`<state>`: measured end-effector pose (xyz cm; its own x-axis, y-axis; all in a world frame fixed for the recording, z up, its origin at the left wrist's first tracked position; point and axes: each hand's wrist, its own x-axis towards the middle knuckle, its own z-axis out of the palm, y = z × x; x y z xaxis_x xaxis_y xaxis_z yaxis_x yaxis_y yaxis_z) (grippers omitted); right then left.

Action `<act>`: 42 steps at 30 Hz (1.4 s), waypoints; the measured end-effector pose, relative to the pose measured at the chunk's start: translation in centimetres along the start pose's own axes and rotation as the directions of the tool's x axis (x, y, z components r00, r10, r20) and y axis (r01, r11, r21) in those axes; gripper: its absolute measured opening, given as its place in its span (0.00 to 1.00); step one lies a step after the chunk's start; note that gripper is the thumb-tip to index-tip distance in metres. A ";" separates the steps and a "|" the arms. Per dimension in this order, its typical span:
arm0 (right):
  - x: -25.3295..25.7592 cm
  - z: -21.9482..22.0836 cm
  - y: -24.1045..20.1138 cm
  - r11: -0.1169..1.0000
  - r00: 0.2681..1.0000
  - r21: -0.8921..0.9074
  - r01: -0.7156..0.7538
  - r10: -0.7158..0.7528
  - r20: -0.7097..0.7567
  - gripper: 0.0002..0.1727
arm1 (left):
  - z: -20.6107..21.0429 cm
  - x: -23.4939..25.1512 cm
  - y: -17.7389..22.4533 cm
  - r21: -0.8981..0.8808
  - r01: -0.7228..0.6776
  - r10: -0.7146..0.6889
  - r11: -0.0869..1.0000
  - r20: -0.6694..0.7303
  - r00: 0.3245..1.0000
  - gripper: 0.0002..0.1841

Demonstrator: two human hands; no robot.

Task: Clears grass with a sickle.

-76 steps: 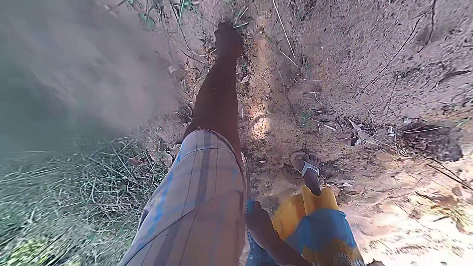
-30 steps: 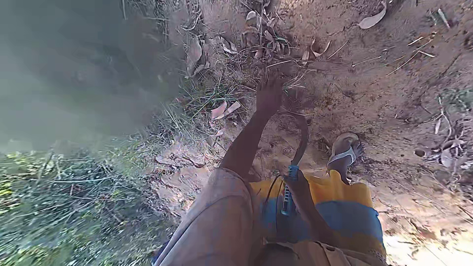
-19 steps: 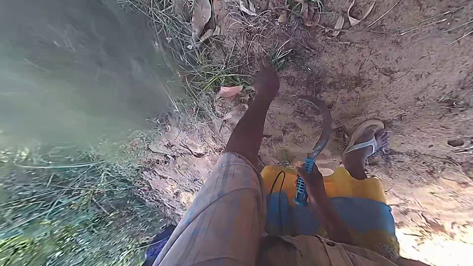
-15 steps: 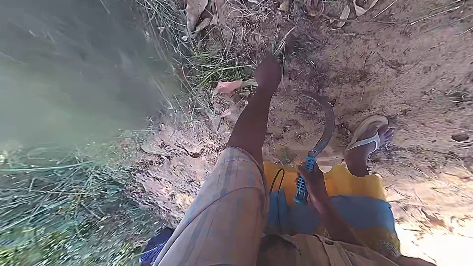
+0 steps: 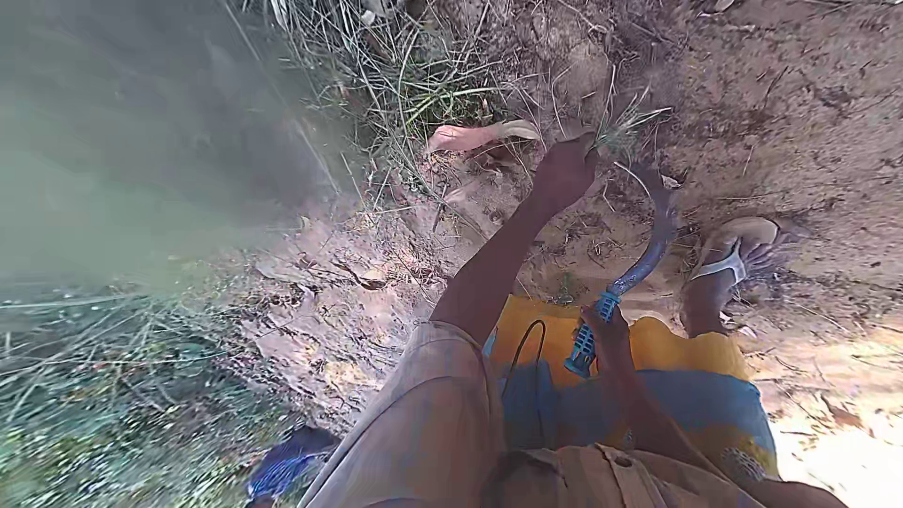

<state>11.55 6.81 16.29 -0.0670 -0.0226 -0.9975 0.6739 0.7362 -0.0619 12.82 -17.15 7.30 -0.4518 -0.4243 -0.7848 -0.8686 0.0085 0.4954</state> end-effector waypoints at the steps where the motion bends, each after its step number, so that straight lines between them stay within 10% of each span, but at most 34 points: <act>1: 0.0 0.7 0.0 1.000 1.000 0.004 -0.008 0.008 0.015 0.10 | 0.6 -1.6 -0.7 0.007 0.029 -0.029 1.000 0.004 1.000 0.19; 7: 0.1 1.2 -1.1 0.999 0.999 0.022 -0.043 0.043 0.028 0.09 | -4.4 0.3 -2.8 0.370 -0.003 0.109 0.929 -0.266 0.958 0.16; 18: -1.1 1.5 -3.4 0.993 0.995 0.064 -0.095 0.092 0.050 0.05 | -10.4 4.7 -1.5 0.252 0.493 -0.433 0.833 -0.258 0.864 0.23; 28: -0.6 0.8 -3.0 0.993 0.993 0.075 -0.091 0.085 0.079 0.06 | -7.2 1.2 -2.8 0.130 0.313 -0.282 0.941 -0.211 0.936 0.20; 34: -0.7 1.1 -2.7 0.990 0.993 0.090 -0.112 0.107 0.057 0.04 | -10.1 2.5 -5.5 0.347 0.237 -0.057 0.908 -0.458 0.887 0.17; 39: -0.5 1.1 -3.1 0.989 0.991 0.069 -0.132 0.131 0.021 0.03 | -13.2 3.5 -7.0 0.226 0.475 -0.379 0.851 -0.361 0.852 0.25; 42: -0.4 -0.1 -2.4 0.998 0.998 0.034 -0.058 0.059 -0.022 0.02 | -14.4 1.8 -7.9 0.173 0.301 -0.234 0.938 -0.324 0.917 0.22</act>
<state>9.85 5.13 16.83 -0.0436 0.0360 -0.9984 0.7014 0.7127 -0.0049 21.82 -30.97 7.34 -0.1445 -0.6841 -0.7149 -0.9858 0.0371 0.1638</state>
